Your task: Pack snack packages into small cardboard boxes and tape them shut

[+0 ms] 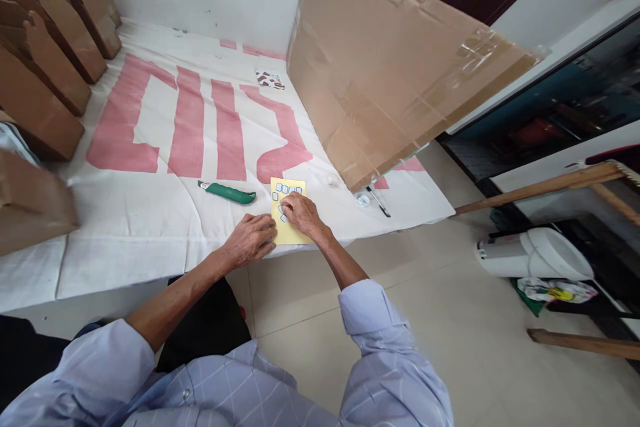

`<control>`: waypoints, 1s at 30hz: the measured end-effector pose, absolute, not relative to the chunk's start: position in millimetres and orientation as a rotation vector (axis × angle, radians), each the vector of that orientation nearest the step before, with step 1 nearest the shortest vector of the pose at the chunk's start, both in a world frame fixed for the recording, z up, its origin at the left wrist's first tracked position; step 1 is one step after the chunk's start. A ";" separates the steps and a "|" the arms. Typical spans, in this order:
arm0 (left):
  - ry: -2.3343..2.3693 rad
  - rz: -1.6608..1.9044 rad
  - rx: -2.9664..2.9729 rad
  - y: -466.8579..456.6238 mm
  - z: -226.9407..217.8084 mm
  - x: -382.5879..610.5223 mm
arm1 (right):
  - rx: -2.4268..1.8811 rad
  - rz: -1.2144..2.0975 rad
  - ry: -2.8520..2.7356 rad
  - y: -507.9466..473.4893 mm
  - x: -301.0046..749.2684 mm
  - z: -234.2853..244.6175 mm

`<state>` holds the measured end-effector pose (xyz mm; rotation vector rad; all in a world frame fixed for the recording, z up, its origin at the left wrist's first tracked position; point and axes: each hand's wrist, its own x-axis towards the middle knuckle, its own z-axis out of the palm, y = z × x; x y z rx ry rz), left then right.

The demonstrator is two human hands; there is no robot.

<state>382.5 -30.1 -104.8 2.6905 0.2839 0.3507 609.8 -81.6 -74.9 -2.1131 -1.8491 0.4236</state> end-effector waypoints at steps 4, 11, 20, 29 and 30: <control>0.283 0.357 2.694 -30.2 -104.4 382.1 | -2.093 0.413 -1.860 -82.8 611.3 -76.0; 0.281 0.364 2.691 -30.9 -104.1 381.9 | -2.070 0.392 -1.875 -83.0 613.1 -78.6; 0.279 0.337 2.700 -30.3 -102.9 383.7 | -2.079 0.389 -1.854 -84.4 614.1 -81.4; 0.288 0.330 2.720 -29.1 -101.6 384.7 | -2.035 0.360 -1.826 -81.1 616.6 -79.7; 0.289 0.331 2.719 -29.0 -101.4 384.7 | -2.032 0.354 -1.819 -79.7 615.8 -79.2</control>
